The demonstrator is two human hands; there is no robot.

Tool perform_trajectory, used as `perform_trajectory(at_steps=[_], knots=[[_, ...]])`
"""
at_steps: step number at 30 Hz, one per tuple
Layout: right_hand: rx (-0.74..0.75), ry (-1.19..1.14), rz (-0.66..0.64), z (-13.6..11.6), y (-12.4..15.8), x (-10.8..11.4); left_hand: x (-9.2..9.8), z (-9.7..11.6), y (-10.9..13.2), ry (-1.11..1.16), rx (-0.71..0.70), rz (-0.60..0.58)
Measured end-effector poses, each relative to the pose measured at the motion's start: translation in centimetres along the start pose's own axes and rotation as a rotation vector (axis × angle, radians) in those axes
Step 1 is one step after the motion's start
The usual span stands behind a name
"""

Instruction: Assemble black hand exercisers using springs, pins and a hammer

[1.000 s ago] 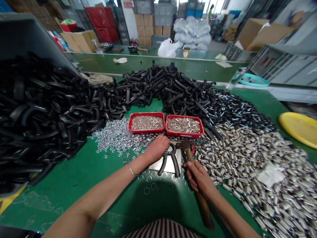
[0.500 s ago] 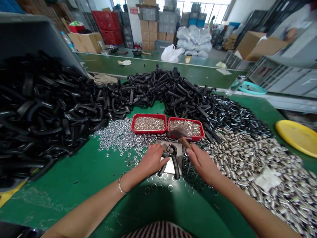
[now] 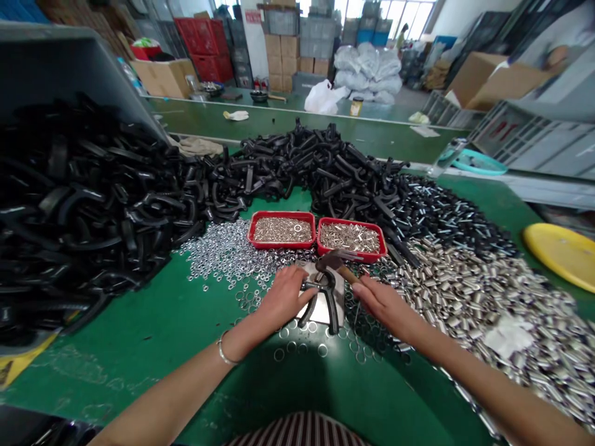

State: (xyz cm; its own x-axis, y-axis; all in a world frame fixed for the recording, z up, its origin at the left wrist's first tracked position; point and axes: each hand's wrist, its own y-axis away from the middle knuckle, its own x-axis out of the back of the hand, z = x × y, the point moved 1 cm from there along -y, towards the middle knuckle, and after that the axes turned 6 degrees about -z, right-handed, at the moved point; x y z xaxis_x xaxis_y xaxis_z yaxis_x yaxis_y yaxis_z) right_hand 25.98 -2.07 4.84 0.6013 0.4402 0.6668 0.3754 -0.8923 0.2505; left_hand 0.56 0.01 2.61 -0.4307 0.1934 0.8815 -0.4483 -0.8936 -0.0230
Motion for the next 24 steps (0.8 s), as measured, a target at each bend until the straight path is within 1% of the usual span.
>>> perform_trajectory(at_steps=[2, 3, 5, 7, 11, 12, 13, 15, 16, 17, 18, 19, 21, 22, 24], knots=[[-0.003, 0.027, 0.005, 0.1, 1.2, -0.5, 0.5, 0.2, 0.7, 0.006, 0.028, 0.068], [-0.016, 0.049, -0.015, 0.1, 1.6, -0.8, 0.6, 0.4, 1.1, 0.000, 0.038, 0.074], [-0.034, 0.060, -0.083, 0.3, 2.0, -1.1, 0.3, 0.9, 1.8, -0.020, 0.060, 0.037], [-0.024, 0.017, -0.096, 0.4, 1.5, -1.1, -0.5, 1.6, 2.3, -0.050, 0.092, -0.009], [-0.026, -0.008, 0.075, 0.8, -0.4, -0.5, -2.8, 2.5, 2.7, -0.137, 0.183, -0.070], [-0.034, -0.028, 0.075, 1.0, -0.8, -0.5, -3.3, 2.6, 2.6, -0.157, 0.205, -0.083], [-0.050, -0.082, 0.038, 1.1, -1.1, -0.5, -3.6, 2.7, 2.5, -0.175, 0.224, -0.095], [-0.103, -0.274, -0.076, 1.3, -1.1, -0.8, -3.6, 2.7, 2.3, -0.200, 0.223, -0.114], [-0.130, -0.374, -0.105, 1.5, -0.8, -0.7, -3.2, 2.4, 2.4, -0.207, 0.204, -0.120], [-0.150, -0.438, -0.099, 1.7, -0.3, -0.6, -2.6, 2.0, 2.6, -0.210, 0.181, -0.125], [-0.156, -0.449, -0.055, 2.2, 0.2, -0.2, -1.8, 1.3, 3.1, -0.210, 0.163, -0.122], [-0.154, -0.407, 0.017, 2.8, 0.9, 0.3, -0.7, 0.3, 3.9, -0.211, 0.154, -0.112], [-0.169, -0.227, 0.157, 4.7, 2.4, 1.8, 1.8, -2.4, 6.7, -0.224, 0.182, -0.065], [-0.199, -0.140, 0.204, 6.0, 3.1, 2.7, 3.1, -3.9, 8.6, -0.239, 0.206, -0.027], [-0.252, -0.030, 0.254, 8.8, 4.5, 4.4, 5.5, -7.5, 13.1, -0.280, 0.277, 0.063]])
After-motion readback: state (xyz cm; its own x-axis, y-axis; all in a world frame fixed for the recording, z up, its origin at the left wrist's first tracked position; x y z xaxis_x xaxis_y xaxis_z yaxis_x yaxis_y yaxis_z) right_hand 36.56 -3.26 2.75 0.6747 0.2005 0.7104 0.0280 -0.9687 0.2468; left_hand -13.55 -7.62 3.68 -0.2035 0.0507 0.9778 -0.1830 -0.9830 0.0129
